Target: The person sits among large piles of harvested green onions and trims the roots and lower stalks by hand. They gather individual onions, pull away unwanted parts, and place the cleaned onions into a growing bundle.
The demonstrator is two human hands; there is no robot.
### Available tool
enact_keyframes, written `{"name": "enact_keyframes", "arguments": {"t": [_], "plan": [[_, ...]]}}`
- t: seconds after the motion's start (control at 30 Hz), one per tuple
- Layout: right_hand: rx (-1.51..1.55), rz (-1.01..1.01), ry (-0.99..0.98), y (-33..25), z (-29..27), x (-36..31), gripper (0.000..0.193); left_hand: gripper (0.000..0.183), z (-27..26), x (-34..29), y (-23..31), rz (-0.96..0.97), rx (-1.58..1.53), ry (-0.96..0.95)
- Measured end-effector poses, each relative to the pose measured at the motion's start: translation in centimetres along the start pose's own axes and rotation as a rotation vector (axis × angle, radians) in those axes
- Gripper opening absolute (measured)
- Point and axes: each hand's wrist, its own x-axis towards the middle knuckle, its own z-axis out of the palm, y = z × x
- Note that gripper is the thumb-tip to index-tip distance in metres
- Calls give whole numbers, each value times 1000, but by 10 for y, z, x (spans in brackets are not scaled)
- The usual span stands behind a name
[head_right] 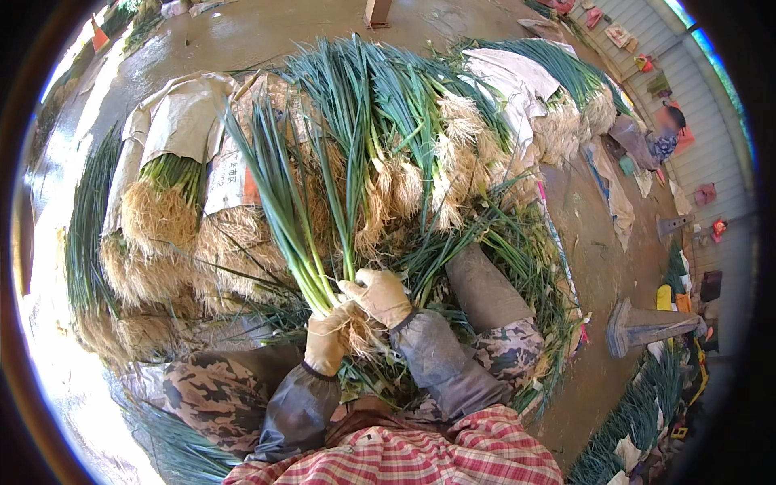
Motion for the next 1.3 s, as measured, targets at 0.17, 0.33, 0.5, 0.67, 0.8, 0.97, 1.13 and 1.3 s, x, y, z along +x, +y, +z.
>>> {"name": "enact_keyframes", "arguments": {"t": [0.17,0.33,0.5,0.67,0.8,0.97,1.13,1.3], "plan": [[476,165,-107,-9,-1,33,57,13,-3,-3,-4,58,160,-39],[413,-159,455,1,16,13,45,15,0,-11,3,-80,-78,-84],[246,-199,584,4,-1,-33,33,20,5,-12,-4,-119,-337,-195],[-161,-665,749,-12,-4,-81,22,16,6,-15,-7,-166,-437,-161],[459,-563,641,-24,-4,-112,19,23,1,-10,0,-247,-610,-247],[704,265,228,2,-30,-75,46,28,-9,-9,-7,-342,-772,-487],[1244,28,-277,6,-10,-10,62,28,-9,-16,-9,-489,-763,-506],[826,60,-2,-8,-7,2,30,27,-5,-9,-13,-247,-157,-292]]}}
